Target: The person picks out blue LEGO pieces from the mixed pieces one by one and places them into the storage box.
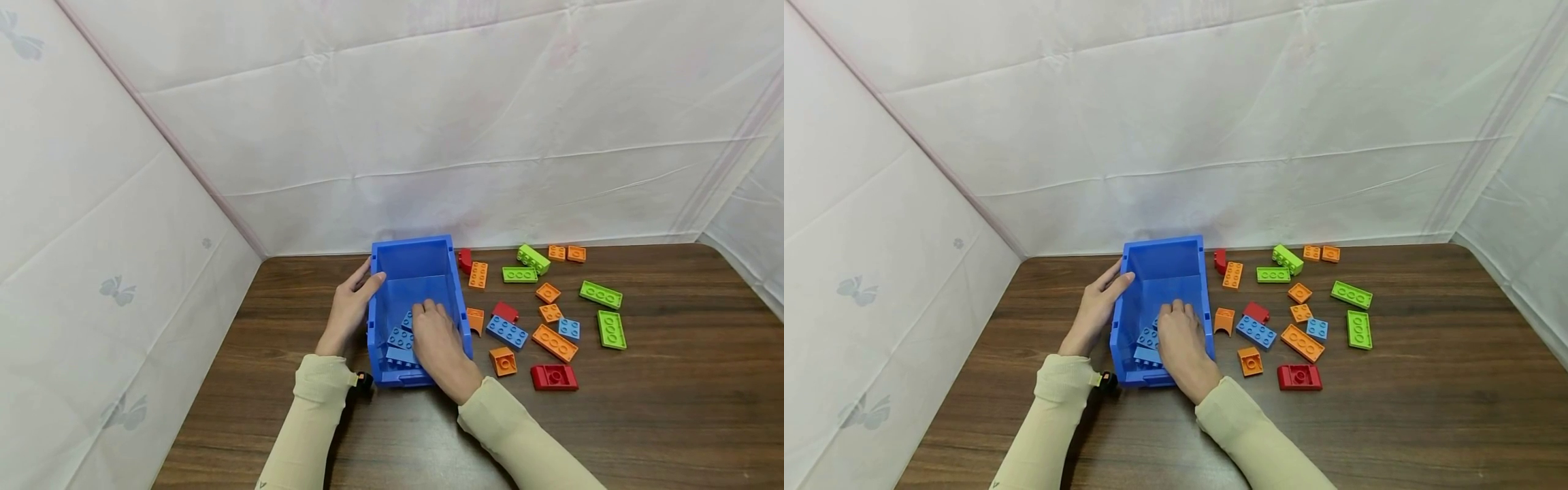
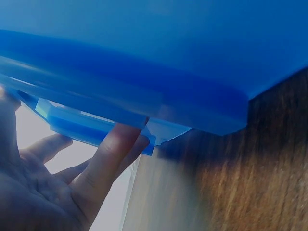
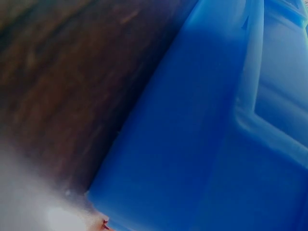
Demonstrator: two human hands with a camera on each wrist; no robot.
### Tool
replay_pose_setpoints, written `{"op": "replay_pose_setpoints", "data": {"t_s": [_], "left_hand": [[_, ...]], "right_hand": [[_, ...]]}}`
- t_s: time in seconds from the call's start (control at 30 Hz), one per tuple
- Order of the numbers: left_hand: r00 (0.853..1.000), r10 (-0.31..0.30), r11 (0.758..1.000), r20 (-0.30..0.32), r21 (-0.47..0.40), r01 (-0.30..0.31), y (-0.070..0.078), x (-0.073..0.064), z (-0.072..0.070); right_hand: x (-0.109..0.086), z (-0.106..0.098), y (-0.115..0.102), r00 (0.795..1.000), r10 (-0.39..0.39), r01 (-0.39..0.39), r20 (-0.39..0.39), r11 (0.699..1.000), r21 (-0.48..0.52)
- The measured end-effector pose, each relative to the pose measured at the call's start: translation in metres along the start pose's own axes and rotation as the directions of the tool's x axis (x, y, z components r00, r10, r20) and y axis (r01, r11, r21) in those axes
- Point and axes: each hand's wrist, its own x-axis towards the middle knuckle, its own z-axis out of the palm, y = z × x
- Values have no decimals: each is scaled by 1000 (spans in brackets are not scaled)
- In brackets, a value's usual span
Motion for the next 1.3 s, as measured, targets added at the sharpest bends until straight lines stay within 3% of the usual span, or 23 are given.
{"op": "replay_pose_setpoints", "data": {"t_s": [0.63,1.3], "left_hand": [[1000,-10,1000,-3,3,10,0,0,0],[1000,-26,999,-1,-22,26,0,0,1]], "right_hand": [[-1,-1,-1,1000,0,0,-6,999,32],[-7,-8,-6,993,-81,86,-83,995,49]]}}
